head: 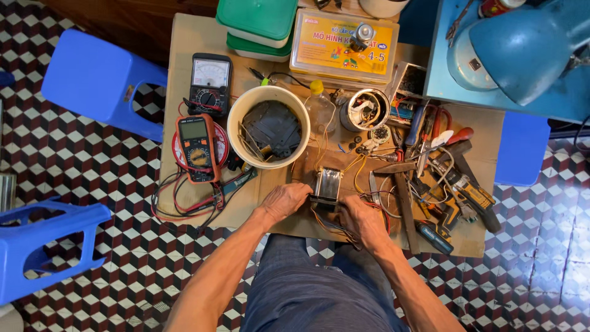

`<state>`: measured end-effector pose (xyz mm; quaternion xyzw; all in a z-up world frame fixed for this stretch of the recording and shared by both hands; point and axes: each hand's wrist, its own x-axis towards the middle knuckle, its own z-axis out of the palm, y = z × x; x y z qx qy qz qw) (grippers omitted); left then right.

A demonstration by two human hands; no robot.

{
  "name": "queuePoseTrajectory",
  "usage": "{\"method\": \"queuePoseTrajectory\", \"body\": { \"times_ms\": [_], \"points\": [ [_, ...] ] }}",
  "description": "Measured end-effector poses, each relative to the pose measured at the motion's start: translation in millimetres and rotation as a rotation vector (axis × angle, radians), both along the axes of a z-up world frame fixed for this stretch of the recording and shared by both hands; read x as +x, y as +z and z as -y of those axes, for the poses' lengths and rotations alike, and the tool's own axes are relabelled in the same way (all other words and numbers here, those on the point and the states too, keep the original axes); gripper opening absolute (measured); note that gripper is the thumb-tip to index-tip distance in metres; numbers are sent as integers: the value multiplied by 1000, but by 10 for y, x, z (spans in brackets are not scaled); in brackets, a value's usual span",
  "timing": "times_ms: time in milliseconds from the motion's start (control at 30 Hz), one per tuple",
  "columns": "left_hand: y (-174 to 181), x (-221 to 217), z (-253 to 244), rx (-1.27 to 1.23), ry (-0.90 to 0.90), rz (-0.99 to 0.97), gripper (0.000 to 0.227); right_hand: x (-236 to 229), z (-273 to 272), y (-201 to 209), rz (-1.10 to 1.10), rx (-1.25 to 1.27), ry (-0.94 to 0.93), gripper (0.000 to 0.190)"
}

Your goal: The person assembles a small electronic device by hand, connecting wires to a circuit board and securing components within a metal casing. They repeatedly adjust the wiring and casing alignment on a cluttered workbench.

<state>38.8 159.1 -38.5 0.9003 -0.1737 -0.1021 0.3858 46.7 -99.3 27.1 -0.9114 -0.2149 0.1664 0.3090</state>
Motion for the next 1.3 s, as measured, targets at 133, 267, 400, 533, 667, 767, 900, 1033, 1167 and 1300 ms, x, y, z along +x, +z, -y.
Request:
{"method": "queuePoseTrajectory", "body": {
  "times_ms": [133, 267, 400, 533, 667, 767, 900, 1033, 1167, 1300],
  "points": [
    [32, -34, 2, -63, 27, -10, 14, -133, 102, 14, -19, -58, 55, 27],
    [32, -5, -70, -29, 66, 23, 14, -166, 191, -9, 70, 76, 2, 31],
    [261, -36, -207, -2, 137, 36, 18, -216, 308, -3, 50, -2, -112, 17],
    [706, -174, -214, -58, 273, -27, 16, -203, 326, -69, 47, 24, -161, 18],
    [1047, -40, -356, -122, 602, -128, 18, -230, 322, -134, -24, 29, -279, 19],
    [1023, 346, -699, -131, 740, -100, 21, -255, 299, -191, -41, 47, -360, 21],
    [834, 793, -866, -562, 829, -495, 28, -295, 293, -197, -113, 30, -435, 22],
    [931, 858, -728, -311, 796, -464, 40, -264, 347, -146, -104, 105, -364, 27],
    [1114, 372, -222, -121, 648, -192, 38, -310, 424, -117, -294, 238, -537, 35],
    [830, -34, 595, -157, 402, -255, 49, -350, 346, -101, -390, 277, -721, 32]
  ]
}}
